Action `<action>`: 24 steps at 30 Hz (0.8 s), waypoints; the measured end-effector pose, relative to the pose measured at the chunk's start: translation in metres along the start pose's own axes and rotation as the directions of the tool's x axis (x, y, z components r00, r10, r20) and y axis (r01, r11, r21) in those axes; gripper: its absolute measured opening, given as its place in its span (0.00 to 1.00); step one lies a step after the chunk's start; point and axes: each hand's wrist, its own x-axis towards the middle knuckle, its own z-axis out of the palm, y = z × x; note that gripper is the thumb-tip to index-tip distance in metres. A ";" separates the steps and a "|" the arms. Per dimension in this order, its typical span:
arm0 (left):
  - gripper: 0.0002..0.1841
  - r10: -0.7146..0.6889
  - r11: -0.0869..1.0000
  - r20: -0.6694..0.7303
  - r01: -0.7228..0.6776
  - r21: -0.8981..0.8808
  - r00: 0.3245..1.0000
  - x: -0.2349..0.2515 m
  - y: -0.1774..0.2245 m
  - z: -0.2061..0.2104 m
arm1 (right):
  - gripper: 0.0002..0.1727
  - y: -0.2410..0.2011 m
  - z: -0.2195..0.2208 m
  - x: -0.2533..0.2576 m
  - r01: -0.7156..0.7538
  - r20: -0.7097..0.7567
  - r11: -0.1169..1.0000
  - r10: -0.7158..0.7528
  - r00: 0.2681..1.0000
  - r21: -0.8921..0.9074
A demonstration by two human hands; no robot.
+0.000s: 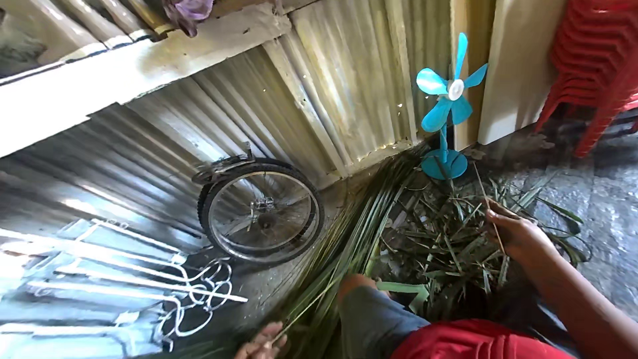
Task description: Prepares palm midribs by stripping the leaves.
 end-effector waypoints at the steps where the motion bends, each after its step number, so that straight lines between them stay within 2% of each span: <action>1: 0.09 0.078 0.988 -0.026 -0.073 0.137 0.997 0.004 0.008 -0.005 | 0.26 0.009 -0.004 -0.001 -0.028 -0.012 0.997 0.027 1.000 -0.066; 3: 0.03 0.221 0.869 -0.096 -0.151 0.471 0.971 0.013 0.026 -0.011 | 0.26 0.030 -0.013 -0.001 -0.094 -0.051 0.976 0.085 0.995 -0.197; 5: 0.07 0.352 0.676 -0.120 -0.163 0.719 0.928 0.023 0.039 -0.017 | 0.26 0.054 -0.022 0.000 -0.159 -0.103 0.942 0.134 0.986 -0.296; 6: 0.08 0.423 0.593 -0.108 -0.184 0.784 0.900 0.029 0.043 -0.020 | 0.26 0.065 -0.026 0.002 -0.186 -0.127 0.920 0.151 0.980 -0.344; 8: 0.08 0.534 0.494 -0.079 -0.235 0.837 0.842 0.040 0.050 -0.019 | 0.25 0.083 -0.034 0.005 -0.215 -0.141 0.872 0.170 0.975 -0.440; 9: 0.09 0.563 0.469 -0.063 -0.256 0.845 0.824 0.044 0.053 -0.016 | 0.24 0.090 -0.039 0.007 -0.224 -0.147 0.847 0.173 0.974 -0.481; 11: 0.10 0.543 0.461 -0.030 -0.268 0.846 0.839 0.052 0.054 -0.009 | 0.23 0.102 -0.048 0.013 -0.247 -0.164 0.804 0.187 0.969 -0.541; 14: 0.11 0.371 0.484 -0.001 -0.193 0.853 0.929 0.064 0.030 -0.002 | 0.22 0.107 -0.056 0.018 -0.266 -0.156 0.730 0.217 0.964 -0.629; 17: 0.15 0.201 0.419 0.050 -0.132 0.898 0.978 0.065 -0.027 0.011 | 0.24 0.109 -0.062 0.021 -0.282 -0.148 0.692 0.249 0.957 -0.665; 19: 0.18 0.031 0.388 0.066 -0.073 0.919 0.997 0.054 -0.068 0.026 | 0.22 0.110 -0.062 0.023 -0.287 -0.139 0.669 0.267 0.954 -0.685; 21: 0.21 -0.217 0.364 0.042 0.041 0.931 0.975 0.039 -0.103 0.043 | 0.21 0.111 -0.063 0.026 -0.296 -0.145 0.631 0.281 0.949 -0.717; 24: 0.23 -0.506 0.288 -0.006 0.175 0.941 0.862 0.024 -0.138 0.066 | 0.21 0.117 -0.069 0.032 -0.261 -0.137 0.534 0.261 0.956 -0.804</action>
